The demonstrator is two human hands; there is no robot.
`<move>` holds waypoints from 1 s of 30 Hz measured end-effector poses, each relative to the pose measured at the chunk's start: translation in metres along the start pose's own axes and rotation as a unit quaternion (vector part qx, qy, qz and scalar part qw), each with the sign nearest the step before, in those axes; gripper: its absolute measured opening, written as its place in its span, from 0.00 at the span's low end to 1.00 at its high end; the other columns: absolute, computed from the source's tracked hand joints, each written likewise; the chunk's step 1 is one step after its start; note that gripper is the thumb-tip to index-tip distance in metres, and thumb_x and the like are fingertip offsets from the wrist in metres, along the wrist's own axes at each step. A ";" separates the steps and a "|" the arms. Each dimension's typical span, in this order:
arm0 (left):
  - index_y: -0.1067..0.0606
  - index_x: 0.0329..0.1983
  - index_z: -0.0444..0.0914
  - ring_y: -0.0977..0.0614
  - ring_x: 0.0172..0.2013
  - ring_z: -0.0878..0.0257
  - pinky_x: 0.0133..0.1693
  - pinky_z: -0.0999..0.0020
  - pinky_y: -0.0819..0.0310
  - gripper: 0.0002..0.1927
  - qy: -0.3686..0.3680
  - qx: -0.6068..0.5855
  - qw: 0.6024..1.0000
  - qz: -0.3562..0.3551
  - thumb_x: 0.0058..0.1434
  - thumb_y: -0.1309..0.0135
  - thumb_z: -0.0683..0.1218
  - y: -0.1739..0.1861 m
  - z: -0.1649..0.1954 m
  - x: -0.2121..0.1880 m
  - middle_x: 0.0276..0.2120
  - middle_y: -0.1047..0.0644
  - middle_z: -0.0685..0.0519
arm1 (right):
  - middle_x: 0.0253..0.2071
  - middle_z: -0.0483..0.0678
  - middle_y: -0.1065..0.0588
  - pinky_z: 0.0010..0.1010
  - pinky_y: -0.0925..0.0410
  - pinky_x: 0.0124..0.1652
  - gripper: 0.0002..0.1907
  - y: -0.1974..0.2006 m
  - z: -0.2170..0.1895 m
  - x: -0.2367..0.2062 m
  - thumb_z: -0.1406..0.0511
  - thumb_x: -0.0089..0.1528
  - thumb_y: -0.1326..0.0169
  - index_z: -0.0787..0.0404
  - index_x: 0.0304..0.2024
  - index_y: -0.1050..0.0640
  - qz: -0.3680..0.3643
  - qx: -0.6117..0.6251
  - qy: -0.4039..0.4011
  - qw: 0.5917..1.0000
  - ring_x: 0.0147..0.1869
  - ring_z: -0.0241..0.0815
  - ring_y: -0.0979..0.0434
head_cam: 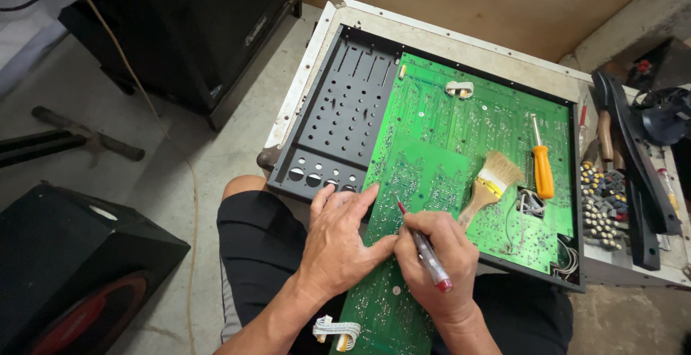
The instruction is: The person sits at a workbench holding a large green circuit board mounted in a chassis steady with one hand while using a red-tipped probe pen with the other hand to point at and trace along different solder joints and components across the board.
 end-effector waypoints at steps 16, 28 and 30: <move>0.28 0.64 0.34 0.21 0.52 0.53 0.69 0.47 0.52 0.38 0.016 -0.006 1.000 -0.008 0.54 0.37 0.59 -0.001 -0.001 0.000 0.44 0.20 0.46 | 0.34 0.52 0.21 0.31 0.26 0.36 0.11 0.000 -0.002 0.002 0.75 0.55 0.38 0.64 0.38 0.23 -0.006 -0.007 0.007 1.000 0.35 0.46 0.19; 0.28 0.64 0.34 0.22 0.49 0.53 0.69 0.47 0.52 0.40 0.018 -0.005 1.000 -0.014 0.53 0.35 0.60 -0.001 -0.001 0.002 0.41 0.21 0.47 | 0.35 0.52 0.21 0.30 0.26 0.37 0.10 0.000 0.007 -0.003 0.75 0.55 0.38 0.64 0.38 0.23 0.001 0.009 -0.011 1.000 0.37 0.43 0.18; 0.29 0.64 0.34 0.22 0.49 0.53 0.68 0.47 0.52 0.41 0.016 -0.007 1.000 -0.013 0.52 0.35 0.60 0.001 0.001 0.002 0.41 0.21 0.47 | 0.33 0.50 0.21 0.28 0.27 0.34 0.08 0.000 0.022 -0.007 0.74 0.57 0.39 0.65 0.39 0.22 0.001 0.042 -0.077 0.996 0.33 0.38 0.20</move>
Point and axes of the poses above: each hand's wrist, its own x-axis towards the middle knuckle, its own y-axis out of the back of the hand, z = x × y, the point moved 8 cm from there along x, towards the middle knuckle
